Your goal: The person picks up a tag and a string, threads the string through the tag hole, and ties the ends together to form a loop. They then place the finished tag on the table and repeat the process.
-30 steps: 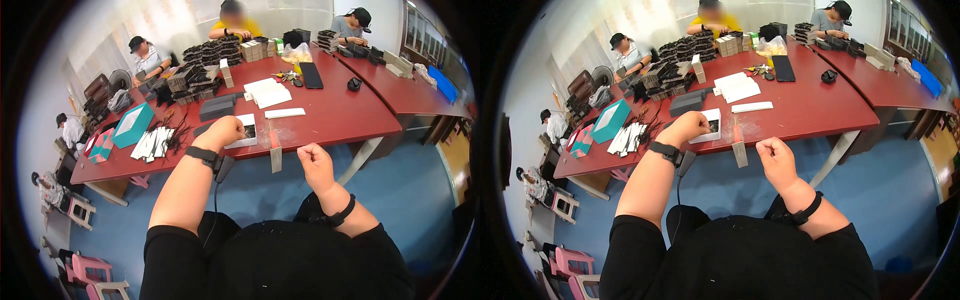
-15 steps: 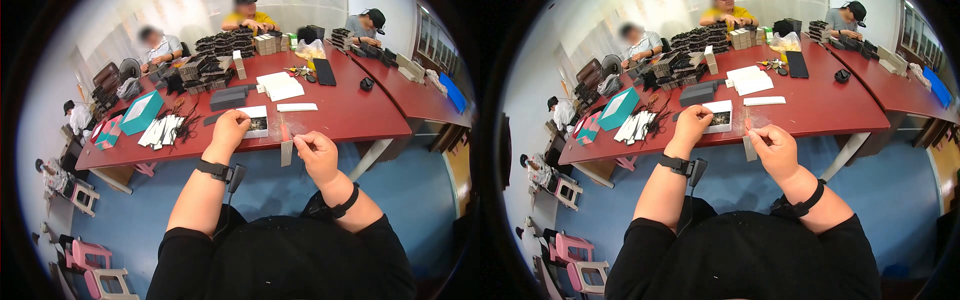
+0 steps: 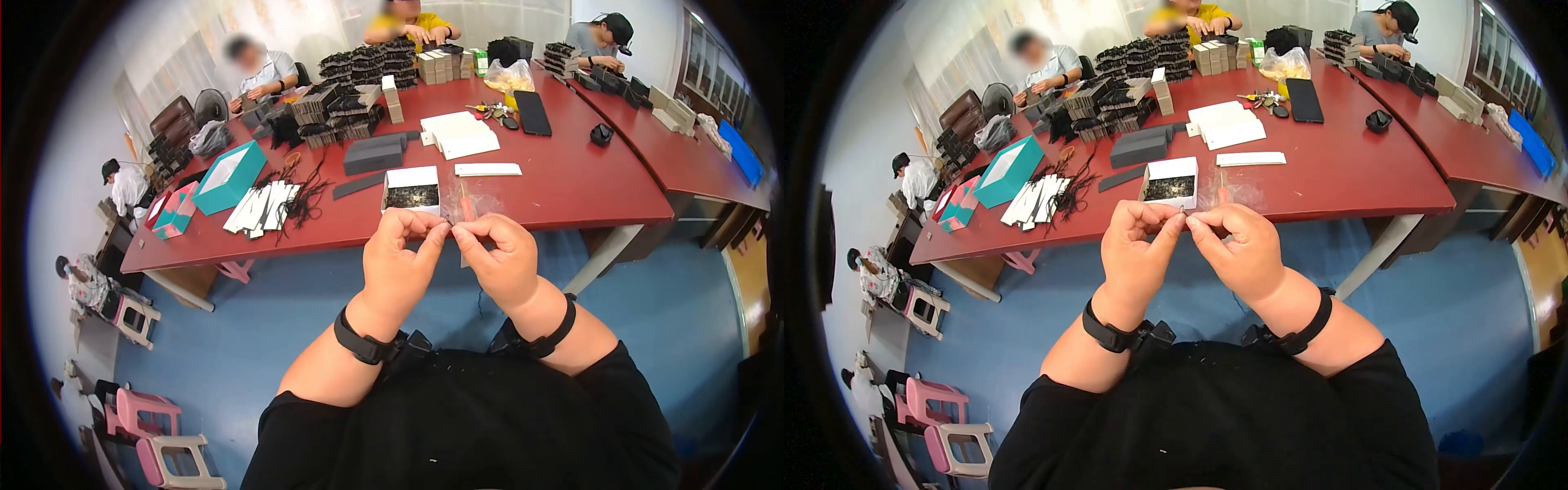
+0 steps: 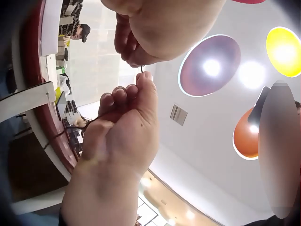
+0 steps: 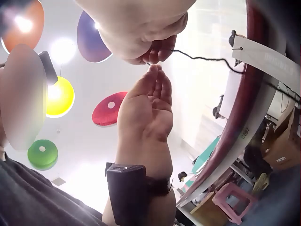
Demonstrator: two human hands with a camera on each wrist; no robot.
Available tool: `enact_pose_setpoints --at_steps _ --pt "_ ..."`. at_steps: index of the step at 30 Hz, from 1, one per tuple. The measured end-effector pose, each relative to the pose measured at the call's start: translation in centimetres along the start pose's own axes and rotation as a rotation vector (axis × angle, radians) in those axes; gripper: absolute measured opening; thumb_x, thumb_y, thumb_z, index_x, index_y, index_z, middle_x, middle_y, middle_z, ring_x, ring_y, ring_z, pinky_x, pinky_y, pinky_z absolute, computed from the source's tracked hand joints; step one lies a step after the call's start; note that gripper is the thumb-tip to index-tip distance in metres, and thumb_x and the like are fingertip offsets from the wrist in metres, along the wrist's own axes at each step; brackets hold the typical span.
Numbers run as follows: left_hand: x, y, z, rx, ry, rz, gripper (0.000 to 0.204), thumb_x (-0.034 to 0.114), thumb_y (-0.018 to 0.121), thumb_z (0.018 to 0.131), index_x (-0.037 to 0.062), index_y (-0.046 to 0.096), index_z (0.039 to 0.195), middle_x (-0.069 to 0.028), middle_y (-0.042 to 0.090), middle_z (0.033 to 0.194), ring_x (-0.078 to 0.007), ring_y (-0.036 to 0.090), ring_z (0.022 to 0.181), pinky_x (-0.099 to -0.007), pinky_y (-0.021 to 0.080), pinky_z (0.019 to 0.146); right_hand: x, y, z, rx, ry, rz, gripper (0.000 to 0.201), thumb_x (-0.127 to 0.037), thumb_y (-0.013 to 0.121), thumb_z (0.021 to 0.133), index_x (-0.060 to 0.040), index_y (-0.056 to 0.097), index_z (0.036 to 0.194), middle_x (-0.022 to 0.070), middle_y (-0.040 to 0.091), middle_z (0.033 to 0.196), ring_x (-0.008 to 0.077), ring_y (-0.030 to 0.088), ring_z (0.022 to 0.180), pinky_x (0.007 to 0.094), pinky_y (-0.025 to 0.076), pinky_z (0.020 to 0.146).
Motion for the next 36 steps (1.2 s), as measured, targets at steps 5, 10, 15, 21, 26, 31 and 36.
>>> enact_pose_setpoints --at_steps 5,10,15,21,26,31,36 --pt "0.7 0.0 -0.4 -0.012 0.104 0.093 0.023 -0.002 0.066 0.08 0.0029 0.043 0.083 -0.0109 0.065 0.085 -0.0129 0.062 0.077 -0.0252 0.05 0.069 -0.2 -0.1 -0.1 0.005 -0.03 -0.006 0.007 -0.006 0.069 0.076 -0.0012 0.065 0.079 0.0093 0.062 0.07 0.0181 0.059 0.062 0.0281 0.049 0.067" --pt "0.9 0.4 -0.9 -0.043 0.115 0.185 0.025 -0.005 0.065 0.08 0.0026 0.042 0.084 -0.0112 0.064 0.087 -0.0117 0.06 0.079 -0.0238 0.049 0.072 -0.2 -0.1 -0.2 0.022 -0.045 -0.039 0.007 -0.006 0.069 0.076 -0.0012 0.064 0.079 0.0093 0.061 0.069 0.0178 0.058 0.06 0.0275 0.047 0.061" --pt "1.0 0.1 -1.0 -0.022 0.151 0.169 0.025 -0.004 0.065 0.08 0.0026 0.042 0.084 -0.0107 0.065 0.087 -0.0117 0.06 0.081 -0.024 0.049 0.073 0.1 0.0 -0.6 0.014 -0.022 -0.042 0.007 -0.006 0.069 0.076 -0.0012 0.064 0.078 0.0092 0.061 0.069 0.0175 0.058 0.06 0.0273 0.047 0.059" --pt "0.9 0.3 -1.4 -0.023 0.131 0.212 0.024 -0.004 0.065 0.08 0.0025 0.042 0.084 -0.0111 0.065 0.087 -0.0122 0.06 0.082 -0.0246 0.049 0.074 -0.6 -0.1 -0.5 0.029 -0.078 -0.059 0.007 -0.005 0.069 0.076 -0.0011 0.064 0.078 0.0091 0.061 0.069 0.0178 0.059 0.06 0.0271 0.046 0.058" --pt "0.9 0.4 -1.5 -0.028 0.132 0.223 0.024 -0.004 0.065 0.08 0.0025 0.042 0.084 -0.0115 0.065 0.087 -0.0123 0.061 0.081 -0.0243 0.048 0.074 -0.7 -0.1 -0.7 0.03 -0.078 -0.054 0.006 -0.005 0.068 0.076 -0.0012 0.064 0.079 0.0091 0.061 0.07 0.0185 0.059 0.061 0.0274 0.046 0.058" --pt "0.9 0.2 -1.5 -0.018 0.136 0.234 0.024 -0.004 0.064 0.08 0.0025 0.042 0.084 -0.0116 0.065 0.087 -0.0121 0.06 0.081 -0.0243 0.048 0.074 -1.1 0.1 -0.8 0.005 -0.124 -0.101 0.005 -0.003 0.068 0.077 -0.0003 0.065 0.079 0.006 0.061 0.07 0.0122 0.055 0.06 0.024 0.043 0.055" --pt "0.9 0.4 -1.7 -0.028 0.168 0.223 0.024 -0.005 0.064 0.08 0.0029 0.042 0.084 -0.0108 0.065 0.086 -0.0118 0.06 0.079 -0.0241 0.048 0.072 -1.0 0.2 -0.8 0.009 -0.132 -0.055 0.004 -0.003 0.067 0.077 -0.0002 0.065 0.079 0.0061 0.06 0.069 0.0122 0.055 0.06 0.0243 0.043 0.055"
Point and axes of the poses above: each hand's wrist, its own z-axis towards the middle knuckle, its own y-axis out of the palm, x = y × z, the point moved 10 cm from there along z, towards the middle knuckle
